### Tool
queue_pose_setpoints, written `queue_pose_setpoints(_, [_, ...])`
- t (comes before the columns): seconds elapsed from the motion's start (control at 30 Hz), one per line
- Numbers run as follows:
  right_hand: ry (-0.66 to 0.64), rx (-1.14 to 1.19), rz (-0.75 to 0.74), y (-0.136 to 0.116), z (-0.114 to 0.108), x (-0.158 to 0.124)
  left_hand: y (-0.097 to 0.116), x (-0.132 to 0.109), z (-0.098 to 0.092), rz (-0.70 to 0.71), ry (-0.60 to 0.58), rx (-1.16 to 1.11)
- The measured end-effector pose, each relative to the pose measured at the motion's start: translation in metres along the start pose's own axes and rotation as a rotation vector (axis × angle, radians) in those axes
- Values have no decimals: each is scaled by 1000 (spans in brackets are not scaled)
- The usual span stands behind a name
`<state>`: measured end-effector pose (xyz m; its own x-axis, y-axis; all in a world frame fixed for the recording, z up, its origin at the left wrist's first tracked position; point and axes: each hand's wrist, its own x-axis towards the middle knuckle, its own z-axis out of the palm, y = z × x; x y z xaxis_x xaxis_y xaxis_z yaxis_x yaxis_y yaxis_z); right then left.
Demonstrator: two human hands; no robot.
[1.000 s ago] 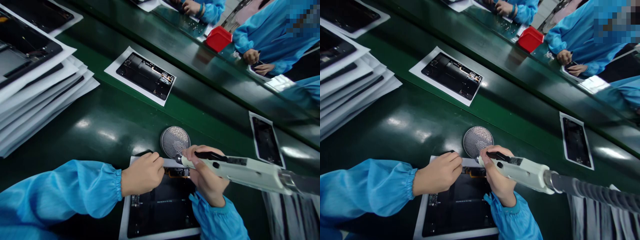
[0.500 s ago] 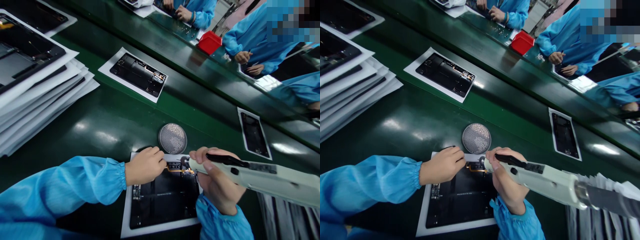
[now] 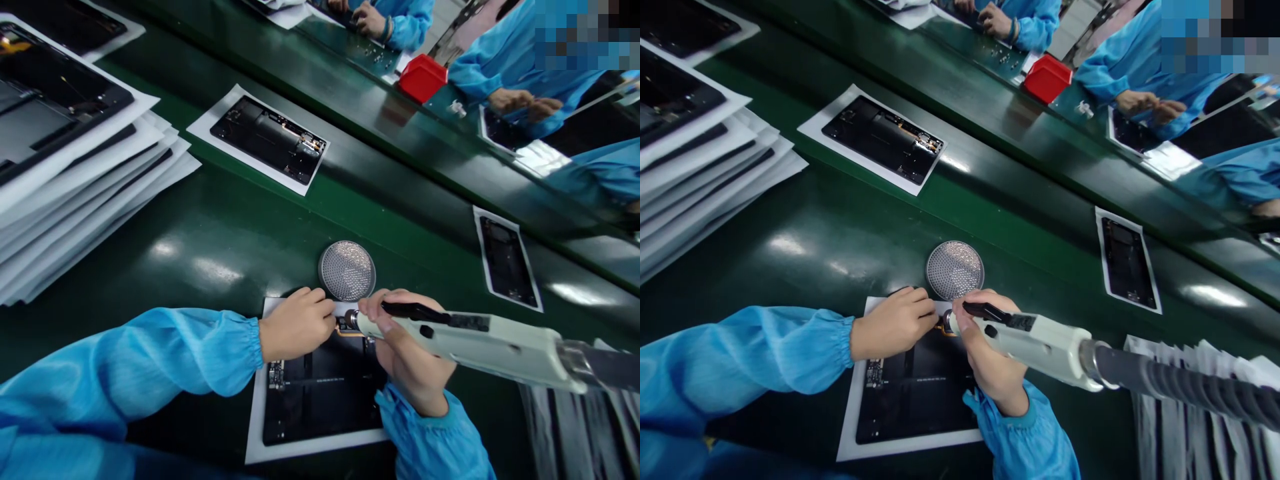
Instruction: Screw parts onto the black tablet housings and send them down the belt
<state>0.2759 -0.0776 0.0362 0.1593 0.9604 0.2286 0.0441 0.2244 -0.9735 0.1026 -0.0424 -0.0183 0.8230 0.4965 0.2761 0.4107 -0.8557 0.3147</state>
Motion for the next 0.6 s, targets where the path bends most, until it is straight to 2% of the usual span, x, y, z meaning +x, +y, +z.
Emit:
queue_pose_setpoints(0.3, [-12,-31,38,1,-1,-4,6,-6,3,128,114,112])
queue_pose_setpoints(0.47, [-25,-32,31,1,-2,-5,12,-11,-1,106,70,118])
queue_pose_setpoints(0.6, [-51,-19,37,3,0,-5,15,-16,0,72,95,95])
